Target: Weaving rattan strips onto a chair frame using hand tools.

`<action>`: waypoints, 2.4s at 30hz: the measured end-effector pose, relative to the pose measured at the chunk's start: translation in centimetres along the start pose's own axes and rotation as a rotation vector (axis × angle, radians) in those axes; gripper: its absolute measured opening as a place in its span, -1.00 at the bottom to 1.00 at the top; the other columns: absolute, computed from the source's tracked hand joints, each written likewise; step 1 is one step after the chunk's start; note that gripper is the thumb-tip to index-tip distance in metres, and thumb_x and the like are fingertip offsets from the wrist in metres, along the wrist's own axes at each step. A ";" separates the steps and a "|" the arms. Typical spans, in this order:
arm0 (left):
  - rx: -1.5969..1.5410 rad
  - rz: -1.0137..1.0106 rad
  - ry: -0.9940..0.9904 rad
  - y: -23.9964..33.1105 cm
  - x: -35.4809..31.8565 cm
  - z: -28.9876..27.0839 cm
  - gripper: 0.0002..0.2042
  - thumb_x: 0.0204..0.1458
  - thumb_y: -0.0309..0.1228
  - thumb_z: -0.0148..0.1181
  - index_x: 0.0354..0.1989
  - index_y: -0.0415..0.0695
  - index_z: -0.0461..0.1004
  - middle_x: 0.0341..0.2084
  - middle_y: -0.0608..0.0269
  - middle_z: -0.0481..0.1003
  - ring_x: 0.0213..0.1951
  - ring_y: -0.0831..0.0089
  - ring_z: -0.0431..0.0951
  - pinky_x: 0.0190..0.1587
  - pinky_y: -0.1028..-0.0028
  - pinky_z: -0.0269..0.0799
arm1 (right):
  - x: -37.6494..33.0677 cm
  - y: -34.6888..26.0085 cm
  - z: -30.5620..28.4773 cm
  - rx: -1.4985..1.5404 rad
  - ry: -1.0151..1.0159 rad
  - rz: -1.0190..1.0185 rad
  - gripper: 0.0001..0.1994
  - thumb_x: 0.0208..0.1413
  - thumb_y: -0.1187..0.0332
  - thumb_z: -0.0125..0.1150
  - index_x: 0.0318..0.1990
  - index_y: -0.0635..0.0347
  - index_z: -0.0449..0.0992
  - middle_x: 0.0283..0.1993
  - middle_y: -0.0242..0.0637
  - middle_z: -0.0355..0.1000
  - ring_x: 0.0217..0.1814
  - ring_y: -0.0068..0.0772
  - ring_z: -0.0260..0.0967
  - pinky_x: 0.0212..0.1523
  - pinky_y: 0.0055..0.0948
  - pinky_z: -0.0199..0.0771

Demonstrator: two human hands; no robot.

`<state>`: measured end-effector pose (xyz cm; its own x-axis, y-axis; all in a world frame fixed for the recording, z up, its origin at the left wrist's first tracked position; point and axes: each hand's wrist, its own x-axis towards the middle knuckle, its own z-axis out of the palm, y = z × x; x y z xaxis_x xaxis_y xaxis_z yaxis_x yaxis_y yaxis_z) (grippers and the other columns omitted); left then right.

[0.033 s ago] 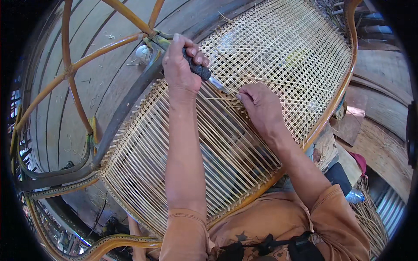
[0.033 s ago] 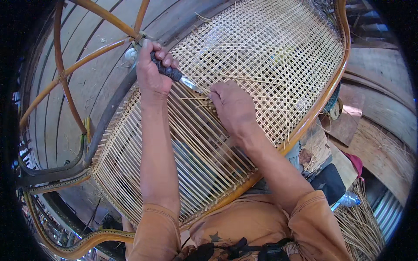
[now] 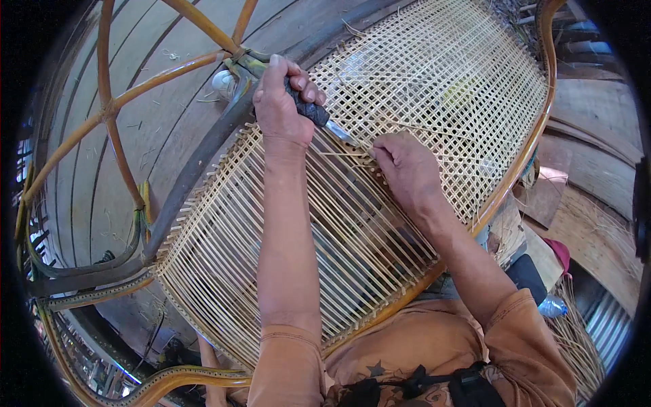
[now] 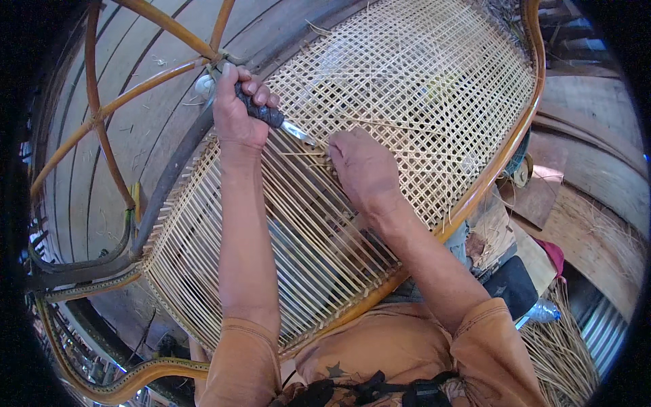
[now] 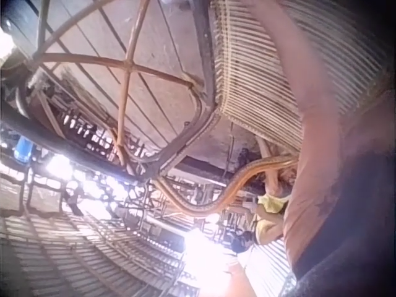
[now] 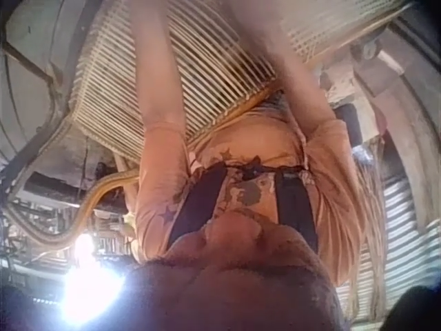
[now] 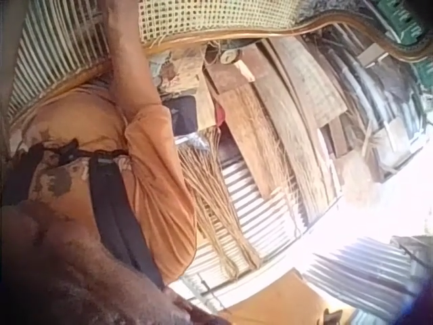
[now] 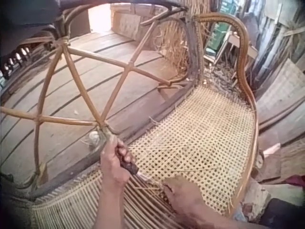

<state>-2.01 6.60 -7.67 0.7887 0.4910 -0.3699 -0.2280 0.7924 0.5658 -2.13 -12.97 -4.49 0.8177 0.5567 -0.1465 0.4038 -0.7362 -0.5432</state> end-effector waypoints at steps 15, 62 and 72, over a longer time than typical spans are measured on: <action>0.002 -0.032 -0.002 0.3 0.2 -0.2 -0.72 0.08 -0.24 0.08 -0.57 -0.13 0.31 -0.69 0.34 0.24 -0.65 0.48 0.26 -0.58 0.40 0.28 | 0.0 -1.8 -1.1 -0.220 -0.248 -0.024 -0.88 0.05 0.39 -0.02 -0.34 0.21 0.41 -0.31 -0.11 0.34 -0.26 -0.02 0.37 -0.26 -0.15 0.42; 0.061 -0.079 -0.202 -0.2 1.9 -1.0 -0.74 0.05 -0.19 0.14 -0.48 -0.11 0.33 -0.68 0.41 0.22 -0.59 0.52 0.28 -0.45 0.41 0.30 | 2.6 -0.9 -1.4 -0.455 -0.438 -0.455 -0.81 0.04 0.45 -0.06 -0.16 0.22 0.31 -0.25 -0.15 0.25 -0.22 -0.15 0.36 -0.28 -0.27 0.45; 0.175 0.192 -0.085 5.0 -1.2 1.8 -0.76 0.06 -0.25 0.12 -0.53 -0.12 0.31 -0.68 0.40 0.21 -0.60 0.53 0.26 -0.48 0.43 0.28 | 2.5 -0.6 -1.4 -0.417 -0.405 -0.375 -0.83 0.05 0.41 -0.07 -0.20 0.21 0.34 -0.24 -0.17 0.29 -0.18 -0.15 0.38 -0.22 -0.26 0.48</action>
<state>-3.04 9.28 -3.07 0.7873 0.5882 -0.1846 -0.2816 0.6095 0.7411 0.28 -11.72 -3.35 0.4071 0.8426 -0.3526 0.8196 -0.5073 -0.2661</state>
